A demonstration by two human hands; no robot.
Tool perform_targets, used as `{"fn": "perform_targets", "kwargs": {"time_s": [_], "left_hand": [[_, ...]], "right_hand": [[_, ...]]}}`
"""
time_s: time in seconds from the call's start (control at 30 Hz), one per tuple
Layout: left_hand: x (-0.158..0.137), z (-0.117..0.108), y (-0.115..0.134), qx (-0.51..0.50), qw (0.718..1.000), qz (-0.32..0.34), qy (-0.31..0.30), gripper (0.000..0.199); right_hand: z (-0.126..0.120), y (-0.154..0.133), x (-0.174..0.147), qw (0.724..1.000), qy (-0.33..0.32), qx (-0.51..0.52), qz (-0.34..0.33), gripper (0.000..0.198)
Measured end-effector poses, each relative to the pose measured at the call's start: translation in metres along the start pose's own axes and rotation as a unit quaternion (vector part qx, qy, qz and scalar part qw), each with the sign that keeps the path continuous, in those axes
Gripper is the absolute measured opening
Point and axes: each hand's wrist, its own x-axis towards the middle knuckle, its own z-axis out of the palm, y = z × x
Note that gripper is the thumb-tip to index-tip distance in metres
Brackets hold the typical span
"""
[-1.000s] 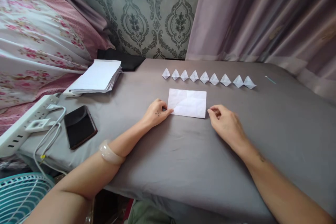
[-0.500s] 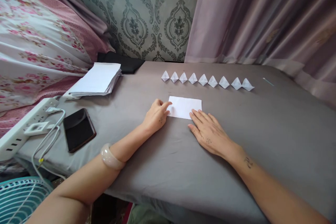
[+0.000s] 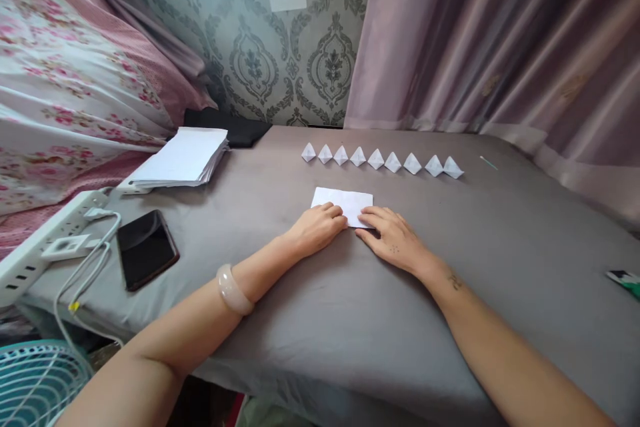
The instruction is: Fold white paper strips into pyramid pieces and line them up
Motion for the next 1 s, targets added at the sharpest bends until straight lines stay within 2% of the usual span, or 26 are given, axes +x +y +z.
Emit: {"fn": "perform_targets", "kwargs": {"time_s": [0.13,0.27,0.37,0.47,0.53,0.6,0.67,0.8,1.0], "left_hand": [[-0.004,-0.008,0.004,0.078,0.997,0.003,-0.024,0.027],[-0.008,-0.01,0.007,0.063,0.997,-0.033,-0.033,0.026],[-0.011,-0.006,0.005,0.005,0.999,-0.051,-0.003,0.026],[-0.014,0.0,0.001,-0.045,0.998,-0.051,0.014,0.025],[-0.016,0.003,-0.004,-0.061,0.996,-0.056,0.045,0.026],[-0.017,0.006,-0.009,-0.071,0.991,-0.069,0.085,0.028],[-0.018,0.008,-0.015,-0.097,0.986,-0.09,0.099,0.027],[-0.019,0.011,-0.022,-0.144,0.978,-0.125,0.09,0.025],[-0.021,0.01,-0.019,-0.117,0.979,-0.143,0.084,0.031]], "right_hand": [[-0.004,-0.004,0.001,0.995,0.0,-0.091,-0.049,0.027],[-0.003,-0.028,0.005,0.98,-0.007,-0.187,-0.061,0.03],[-0.002,-0.049,0.006,0.981,0.006,-0.185,-0.065,0.03],[-0.005,-0.059,0.003,0.99,-0.001,-0.123,-0.069,0.026],[-0.008,-0.055,-0.001,0.997,0.002,-0.054,-0.05,0.024],[-0.011,-0.044,-0.006,1.0,0.01,-0.003,-0.01,0.045],[-0.011,-0.029,-0.008,1.0,0.001,0.015,0.023,0.05],[-0.006,-0.005,-0.005,0.998,-0.021,0.041,0.048,0.048],[0.006,0.009,0.007,0.997,0.002,0.058,0.041,0.03]]}}
